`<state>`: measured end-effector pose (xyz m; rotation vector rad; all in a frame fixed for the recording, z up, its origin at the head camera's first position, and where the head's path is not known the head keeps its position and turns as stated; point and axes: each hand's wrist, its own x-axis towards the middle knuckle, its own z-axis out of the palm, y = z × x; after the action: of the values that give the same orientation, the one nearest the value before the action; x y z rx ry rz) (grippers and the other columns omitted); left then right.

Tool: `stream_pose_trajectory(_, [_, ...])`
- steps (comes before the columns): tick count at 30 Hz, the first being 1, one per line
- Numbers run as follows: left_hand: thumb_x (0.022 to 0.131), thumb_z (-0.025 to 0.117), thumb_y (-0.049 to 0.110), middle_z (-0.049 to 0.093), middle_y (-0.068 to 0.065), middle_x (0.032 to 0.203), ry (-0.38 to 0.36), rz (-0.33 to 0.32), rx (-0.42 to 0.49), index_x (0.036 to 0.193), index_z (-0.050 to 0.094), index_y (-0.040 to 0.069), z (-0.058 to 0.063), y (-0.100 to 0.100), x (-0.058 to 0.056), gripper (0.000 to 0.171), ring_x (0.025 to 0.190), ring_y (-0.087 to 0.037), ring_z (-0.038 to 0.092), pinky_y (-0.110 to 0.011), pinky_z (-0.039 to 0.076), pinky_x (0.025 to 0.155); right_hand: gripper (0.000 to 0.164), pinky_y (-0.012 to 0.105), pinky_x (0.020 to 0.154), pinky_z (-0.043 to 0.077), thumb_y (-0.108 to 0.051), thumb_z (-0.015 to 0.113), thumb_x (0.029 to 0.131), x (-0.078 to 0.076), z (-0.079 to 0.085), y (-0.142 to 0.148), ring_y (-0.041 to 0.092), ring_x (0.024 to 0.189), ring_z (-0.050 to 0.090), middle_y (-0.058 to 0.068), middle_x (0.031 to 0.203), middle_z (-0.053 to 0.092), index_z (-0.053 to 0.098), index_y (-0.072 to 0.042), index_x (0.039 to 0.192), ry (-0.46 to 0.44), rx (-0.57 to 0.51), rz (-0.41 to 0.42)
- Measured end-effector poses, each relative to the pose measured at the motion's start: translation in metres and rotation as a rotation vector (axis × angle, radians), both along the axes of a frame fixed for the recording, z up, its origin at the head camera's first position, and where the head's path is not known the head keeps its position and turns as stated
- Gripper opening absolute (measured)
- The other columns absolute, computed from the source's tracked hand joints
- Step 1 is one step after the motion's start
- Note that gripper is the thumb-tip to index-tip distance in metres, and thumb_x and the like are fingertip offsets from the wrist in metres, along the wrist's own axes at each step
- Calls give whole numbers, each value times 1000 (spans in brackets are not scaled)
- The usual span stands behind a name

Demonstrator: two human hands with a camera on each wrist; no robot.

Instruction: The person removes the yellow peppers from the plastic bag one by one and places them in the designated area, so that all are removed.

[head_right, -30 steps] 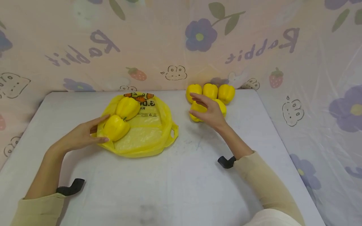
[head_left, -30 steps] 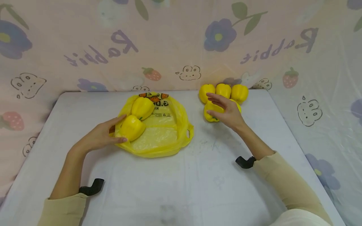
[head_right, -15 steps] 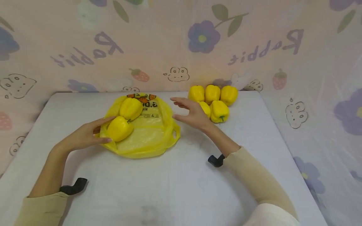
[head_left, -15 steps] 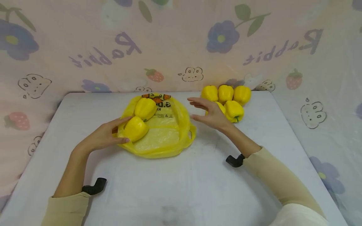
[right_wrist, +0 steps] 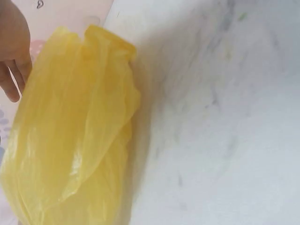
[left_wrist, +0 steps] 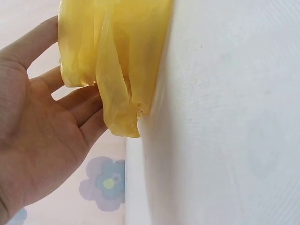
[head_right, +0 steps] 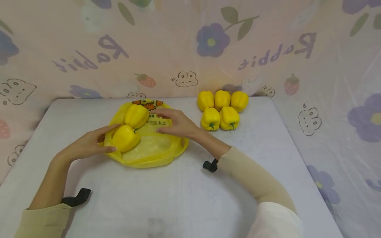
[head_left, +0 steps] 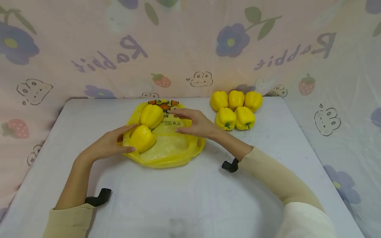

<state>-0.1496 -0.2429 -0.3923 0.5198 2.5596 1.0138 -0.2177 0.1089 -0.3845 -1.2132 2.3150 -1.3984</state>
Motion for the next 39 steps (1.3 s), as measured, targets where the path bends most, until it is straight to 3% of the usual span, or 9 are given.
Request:
stream_pose_trajectory(8, [86,77,42,33,-23,156,11,-2,-16,156,33,10,-2,-2,-1,89,140,-46,33,-65,30,110,62,27,104,45,-16,78,87,-2,1,-28,16,122,57,11,142,55,52,-6,143,8,51,62])
stream_pose_trajectory(14, [85,77,44,34,-24,156,15,-5,-34,156,33,10,-1,0,-3,90,141,-47,31,-66,29,110,62,30,106,45,-12,79,86,-5,-2,-47,25,123,57,14,141,56,52,-3,142,-1,63,115])
stream_pose_trajectory(21, [85,76,46,35,-24,155,3,-2,-37,156,32,11,2,-1,-2,91,140,-47,33,-66,30,110,63,21,105,42,-21,78,87,-6,1,-64,23,124,56,8,142,56,53,-13,144,20,166,122])
stream_pose_trajectory(27, [85,76,47,35,-26,155,-8,9,-44,157,30,9,0,0,-3,93,140,-47,33,-65,30,110,62,21,105,42,-23,77,88,-9,-1,-77,17,124,57,5,142,57,53,-14,145,8,198,152])
stream_pose_trajectory(34, [85,76,48,35,-25,154,-27,15,-41,156,30,8,-2,-2,0,94,140,-47,33,-66,30,109,53,24,104,45,-14,75,90,-8,-6,-89,13,124,56,1,141,57,56,-12,140,-40,197,225])
stream_pose_trajectory(39, [85,76,48,36,-25,154,-5,15,-38,156,30,8,0,-2,-2,94,139,-47,34,-66,30,109,53,24,101,48,-10,77,88,-13,-7,-94,12,119,56,3,133,57,58,-9,137,-21,200,231])
